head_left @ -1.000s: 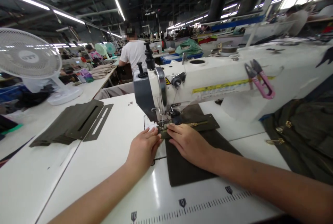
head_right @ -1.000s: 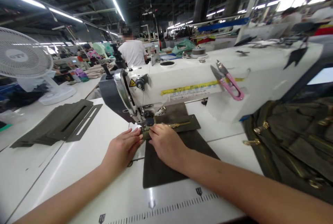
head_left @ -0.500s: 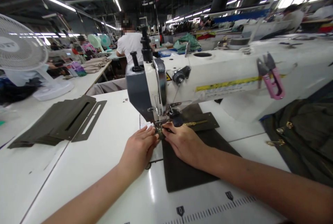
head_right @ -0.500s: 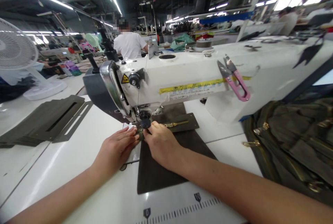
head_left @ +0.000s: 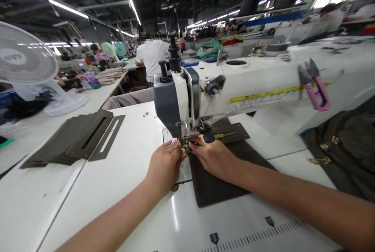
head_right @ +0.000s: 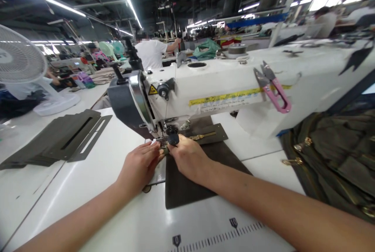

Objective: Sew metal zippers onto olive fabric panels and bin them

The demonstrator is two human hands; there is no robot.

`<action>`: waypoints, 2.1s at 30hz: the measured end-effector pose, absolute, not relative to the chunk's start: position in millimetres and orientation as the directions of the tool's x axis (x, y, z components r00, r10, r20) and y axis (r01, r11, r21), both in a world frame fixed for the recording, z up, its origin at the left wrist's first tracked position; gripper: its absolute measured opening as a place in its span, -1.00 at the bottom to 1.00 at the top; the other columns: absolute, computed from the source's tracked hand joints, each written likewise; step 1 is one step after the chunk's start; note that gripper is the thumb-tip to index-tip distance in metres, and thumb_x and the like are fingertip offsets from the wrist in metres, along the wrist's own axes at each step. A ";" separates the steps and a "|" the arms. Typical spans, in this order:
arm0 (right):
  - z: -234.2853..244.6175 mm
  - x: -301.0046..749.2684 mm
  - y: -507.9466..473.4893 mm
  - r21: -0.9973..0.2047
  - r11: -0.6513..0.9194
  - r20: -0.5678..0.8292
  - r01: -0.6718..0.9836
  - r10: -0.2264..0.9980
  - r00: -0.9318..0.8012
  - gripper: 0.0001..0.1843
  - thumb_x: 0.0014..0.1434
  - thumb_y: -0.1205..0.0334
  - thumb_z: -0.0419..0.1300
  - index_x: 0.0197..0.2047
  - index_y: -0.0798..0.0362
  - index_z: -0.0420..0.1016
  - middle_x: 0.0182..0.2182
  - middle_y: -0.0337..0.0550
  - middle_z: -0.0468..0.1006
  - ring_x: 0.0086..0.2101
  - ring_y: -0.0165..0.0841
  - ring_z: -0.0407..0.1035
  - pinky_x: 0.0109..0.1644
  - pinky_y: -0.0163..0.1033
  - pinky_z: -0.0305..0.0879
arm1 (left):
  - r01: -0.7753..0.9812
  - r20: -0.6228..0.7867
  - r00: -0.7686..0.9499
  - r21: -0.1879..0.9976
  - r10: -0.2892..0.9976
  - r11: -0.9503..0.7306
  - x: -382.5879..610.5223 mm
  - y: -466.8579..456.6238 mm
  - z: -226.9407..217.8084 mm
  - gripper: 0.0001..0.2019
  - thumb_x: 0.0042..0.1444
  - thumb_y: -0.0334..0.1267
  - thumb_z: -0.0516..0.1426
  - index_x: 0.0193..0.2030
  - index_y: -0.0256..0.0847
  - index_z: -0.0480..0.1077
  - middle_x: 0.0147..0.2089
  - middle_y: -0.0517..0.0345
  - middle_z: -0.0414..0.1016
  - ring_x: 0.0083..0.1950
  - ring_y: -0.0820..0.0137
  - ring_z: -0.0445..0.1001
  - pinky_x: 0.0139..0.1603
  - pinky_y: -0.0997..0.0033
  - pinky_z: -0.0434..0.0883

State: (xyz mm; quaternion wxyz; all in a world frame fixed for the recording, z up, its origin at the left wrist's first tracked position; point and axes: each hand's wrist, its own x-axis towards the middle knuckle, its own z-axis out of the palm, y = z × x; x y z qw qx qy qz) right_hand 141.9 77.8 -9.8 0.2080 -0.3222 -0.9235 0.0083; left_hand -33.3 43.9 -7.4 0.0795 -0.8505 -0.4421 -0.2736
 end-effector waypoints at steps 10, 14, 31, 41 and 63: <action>-15.6 140.5 85.1 -0.220 0.796 0.407 0.563 0.600 -0.689 -0.76 0.17 0.43 -0.03 -0.18 0.16 0.43 -0.15 0.03 0.44 -0.15 -0.26 0.32 -0.04 -0.19 0.26 | 0.817 0.519 0.429 0.127 0.739 -0.563 -34.3 44.5 -8.1 -0.86 0.13 -0.39 0.05 -0.42 -0.24 0.38 -0.26 0.04 0.53 -0.19 0.31 0.51 0.02 0.22 0.38; -15.9 140.0 85.0 -0.247 0.793 0.419 0.557 0.606 -0.676 -0.76 0.17 0.42 -0.04 -0.20 0.14 0.43 -0.14 0.02 0.45 -0.16 -0.28 0.34 -0.05 -0.20 0.27 | 0.818 0.540 0.416 0.129 0.732 -0.561 -34.1 43.4 -8.2 -0.86 0.13 -0.39 0.05 -0.42 -0.22 0.38 -0.27 0.05 0.53 -0.19 0.31 0.51 0.01 0.21 0.39; -19.1 141.7 87.5 -0.218 0.812 0.491 0.542 0.571 -0.658 -0.79 0.16 0.43 0.01 -0.19 0.15 0.44 -0.18 -0.02 0.49 -0.17 -0.26 0.38 -0.08 -0.20 0.30 | 0.808 0.510 0.469 0.082 0.721 -0.583 -36.3 46.9 -3.7 -0.87 0.14 -0.39 0.02 -0.33 -0.25 0.39 -0.20 0.00 0.54 -0.17 0.29 0.51 0.01 0.21 0.40; -16.8 144.6 78.9 -0.230 0.803 0.490 0.551 0.584 -0.647 -0.80 0.15 0.38 0.03 -0.18 0.14 0.42 -0.12 0.02 0.45 -0.12 -0.22 0.34 -0.06 -0.16 0.29 | 0.791 0.500 0.483 0.103 0.719 -0.603 -34.3 38.6 -3.1 -0.85 0.15 -0.38 0.00 -0.37 -0.26 0.38 -0.21 -0.02 0.54 -0.12 0.29 0.49 0.00 0.22 0.39; -19.0 195.1 -48.8 -0.330 0.694 0.447 0.640 0.712 -0.542 -0.39 0.18 0.25 -0.04 0.27 0.15 -0.10 0.17 0.08 0.16 0.17 -0.22 0.01 0.17 0.07 0.05 | 0.757 0.267 0.162 0.583 0.950 -0.293 7.9 -62.3 8.6 -0.80 0.06 -0.19 0.09 -0.19 -0.21 0.36 -0.13 -0.05 0.49 -0.07 0.12 0.43 -0.09 0.06 0.38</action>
